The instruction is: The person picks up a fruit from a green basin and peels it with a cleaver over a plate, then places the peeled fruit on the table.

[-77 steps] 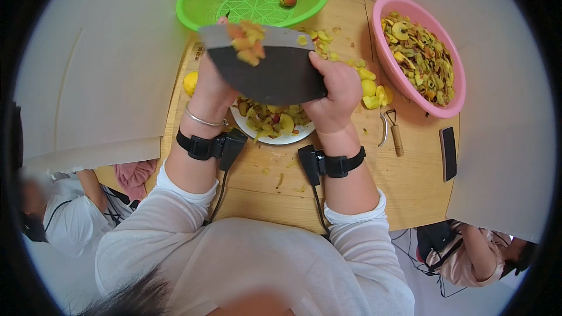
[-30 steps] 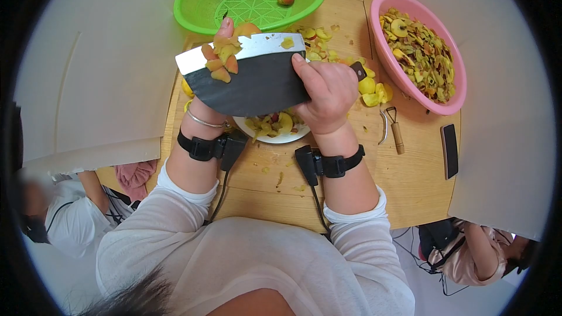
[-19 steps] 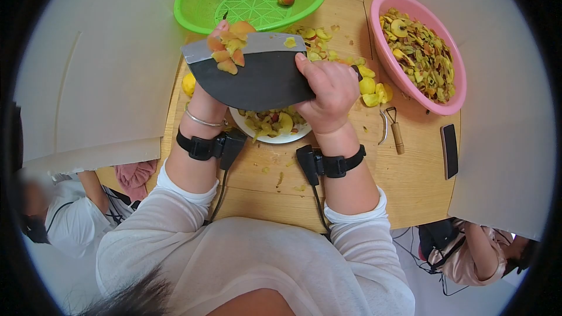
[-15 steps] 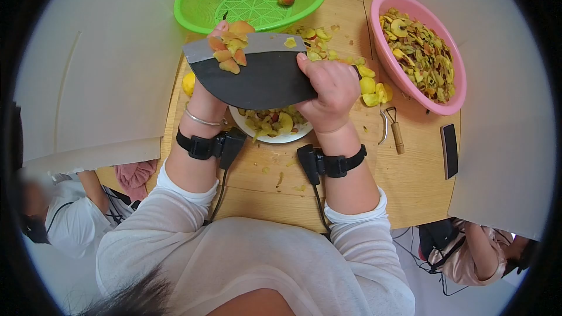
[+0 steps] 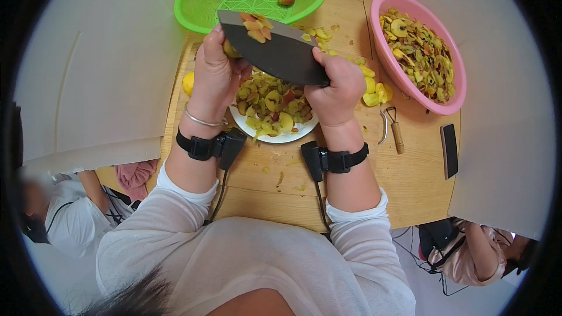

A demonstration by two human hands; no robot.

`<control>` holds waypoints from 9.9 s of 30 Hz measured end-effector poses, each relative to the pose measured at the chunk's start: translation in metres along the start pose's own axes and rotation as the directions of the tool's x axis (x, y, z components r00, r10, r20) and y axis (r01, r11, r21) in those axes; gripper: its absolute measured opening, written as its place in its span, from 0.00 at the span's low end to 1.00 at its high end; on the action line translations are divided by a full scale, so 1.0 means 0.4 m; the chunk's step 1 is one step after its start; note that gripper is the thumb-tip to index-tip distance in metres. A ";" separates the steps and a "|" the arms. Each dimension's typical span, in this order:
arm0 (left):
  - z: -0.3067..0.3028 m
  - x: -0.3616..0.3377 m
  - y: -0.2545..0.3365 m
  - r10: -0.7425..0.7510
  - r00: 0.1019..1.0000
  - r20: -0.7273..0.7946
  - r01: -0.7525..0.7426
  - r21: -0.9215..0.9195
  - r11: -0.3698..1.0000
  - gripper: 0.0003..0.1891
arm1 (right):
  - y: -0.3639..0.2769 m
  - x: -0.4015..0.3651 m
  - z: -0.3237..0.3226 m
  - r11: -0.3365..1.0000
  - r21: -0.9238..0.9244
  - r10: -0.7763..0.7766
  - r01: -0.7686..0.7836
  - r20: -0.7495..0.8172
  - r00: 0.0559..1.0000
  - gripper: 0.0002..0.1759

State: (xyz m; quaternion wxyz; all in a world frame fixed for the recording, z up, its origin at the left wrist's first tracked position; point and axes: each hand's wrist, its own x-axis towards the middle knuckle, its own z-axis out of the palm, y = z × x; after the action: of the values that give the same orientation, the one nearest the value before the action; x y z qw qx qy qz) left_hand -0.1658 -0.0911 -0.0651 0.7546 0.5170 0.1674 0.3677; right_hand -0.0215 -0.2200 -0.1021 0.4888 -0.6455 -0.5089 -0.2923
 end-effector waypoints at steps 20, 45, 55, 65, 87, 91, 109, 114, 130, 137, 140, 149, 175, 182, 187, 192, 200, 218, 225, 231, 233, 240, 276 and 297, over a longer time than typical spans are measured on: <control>-0.038 0.022 -0.054 -0.096 0.988 0.124 0.144 -0.479 0.866 0.14 | -0.039 0.014 -0.010 0.985 0.050 -0.166 0.165 0.010 0.986 0.16; -0.015 0.015 -0.018 -0.030 0.998 0.053 0.044 -0.285 0.958 0.16 | -0.031 0.012 -0.008 0.986 0.075 -0.150 0.149 0.012 0.989 0.16; -0.020 0.008 -0.007 0.071 0.992 0.109 -0.057 -0.131 0.990 0.16 | -0.020 0.009 -0.007 0.990 0.045 -0.131 0.131 -0.003 0.991 0.16; -0.025 0.009 0.008 -0.110 0.994 0.013 0.111 -0.062 0.992 0.22 | 0.003 -0.010 0.007 0.984 0.121 0.137 -0.132 -0.033 0.990 0.18; 0.046 -0.020 0.031 -0.116 0.961 -0.250 0.093 -0.104 0.990 0.18 | -0.032 0.016 -0.013 0.964 0.050 -0.261 0.260 0.010 0.965 0.17; 0.039 -0.014 0.028 -0.145 0.959 -0.245 0.130 -0.079 0.988 0.18 | -0.030 0.013 -0.013 0.968 0.037 -0.250 0.250 0.018 0.968 0.18; 0.019 -0.024 0.022 -0.114 0.991 -0.066 0.084 -0.348 0.934 0.13 | -0.024 0.011 -0.010 0.980 0.022 -0.198 0.198 0.006 0.980 0.15; -0.004 -0.008 0.006 -0.110 0.991 -0.081 0.083 -0.284 0.955 0.15 | -0.023 0.012 -0.008 0.984 0.029 -0.174 0.174 0.007 0.985 0.14; -0.037 0.017 -0.022 0.051 0.995 0.089 -0.032 -0.202 0.979 0.13 | -0.033 0.016 -0.013 0.981 0.096 -0.169 0.170 -0.011 0.985 0.16; -0.041 0.021 -0.033 0.057 0.993 0.105 -0.029 -0.250 0.968 0.12 | -0.036 0.018 -0.018 0.982 0.084 -0.172 0.171 0.011 0.985 0.16; -0.036 0.011 -0.026 0.071 0.994 0.079 -0.057 -0.171 0.984 0.12 | -0.035 0.018 -0.016 0.980 0.098 -0.173 0.172 0.002 0.985 0.16; -0.027 0.015 -0.020 0.167 0.983 0.070 -0.168 0.010 0.986 0.12 | -0.035 0.016 -0.019 0.979 0.106 -0.178 0.176 0.012 0.984 0.16; -0.025 0.002 -0.016 0.142 0.988 0.055 -0.140 -0.031 0.990 0.17 | -0.025 0.012 -0.015 0.990 0.107 -0.094 0.092 0.012 0.996 0.15; 0.026 -0.014 0.033 0.017 0.999 -0.035 -0.019 -0.073 0.997 0.18 | 0.004 -0.015 0.003 0.983 0.106 0.148 -0.151 0.034 0.988 0.10; -0.005 0.009 0.003 -0.093 0.995 -0.030 0.086 -0.166 0.982 0.18 | 0.002 -0.016 0.009 0.965 0.230 0.143 -0.129 -0.049 0.988 0.11; 0.004 0.008 0.006 -0.132 0.991 0.010 0.129 -0.280 0.951 0.21 | -0.047 0.012 -0.009 0.985 0.145 -0.087 0.090 -0.026 0.996 0.14; 0.051 -0.027 0.030 -0.111 0.959 -0.262 0.064 -0.183 0.981 0.14 | -0.046 0.014 -0.011 0.967 0.095 -0.238 0.238 -0.003 0.971 0.16; 0.010 -0.007 0.015 -0.005 1.000 0.000 0.005 -0.185 0.983 0.19 | -0.012 -0.002 -0.001 0.993 0.102 -0.056 0.056 -0.004 0.998 0.16; 0.036 0.000 0.036 -0.155 0.981 -0.118 0.099 -0.384 0.918 0.18 | -0.035 0.004 -0.012 0.988 0.145 -0.047 0.051 -0.030 0.998 0.15; 0.006 -0.034 0.005 0.146 0.984 -0.098 -0.132 0.134 0.982 0.15 | -0.048 0.011 -0.011 0.975 0.109 -0.197 0.195 0.007 0.980 0.17; -0.004 -0.033 -0.009 0.294 0.955 0.023 -0.290 0.254 0.923 0.14 | -0.051 0.013 -0.013 0.975 0.109 -0.198 0.196 0.011 0.980 0.17; -0.026 -0.027 -0.021 0.258 0.962 0.086 -0.270 0.188 0.945 0.14 | -0.048 0.013 -0.020 0.983 0.066 -0.173 0.170 0.044 0.984 0.17; -0.027 -0.002 0.033 -0.127 0.973 0.193 0.174 -0.248 0.953 0.17 | 0.011 -0.003 -0.002 0.997 0.079 -0.016 0.015 0.013 1.000 0.13; -0.008 -0.006 0.005 0.104 0.994 0.018 -0.103 -0.045 0.994 0.14 | -0.044 0.012 -0.012 0.975 0.176 -0.144 0.138 0.022 0.989 0.17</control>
State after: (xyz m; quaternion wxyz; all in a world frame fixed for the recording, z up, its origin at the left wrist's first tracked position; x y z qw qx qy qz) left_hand -0.1700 -0.0904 -0.0649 0.7472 0.5121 0.1247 0.4047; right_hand -0.0359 -0.2228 -0.0905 0.5125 -0.5676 -0.5853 -0.2694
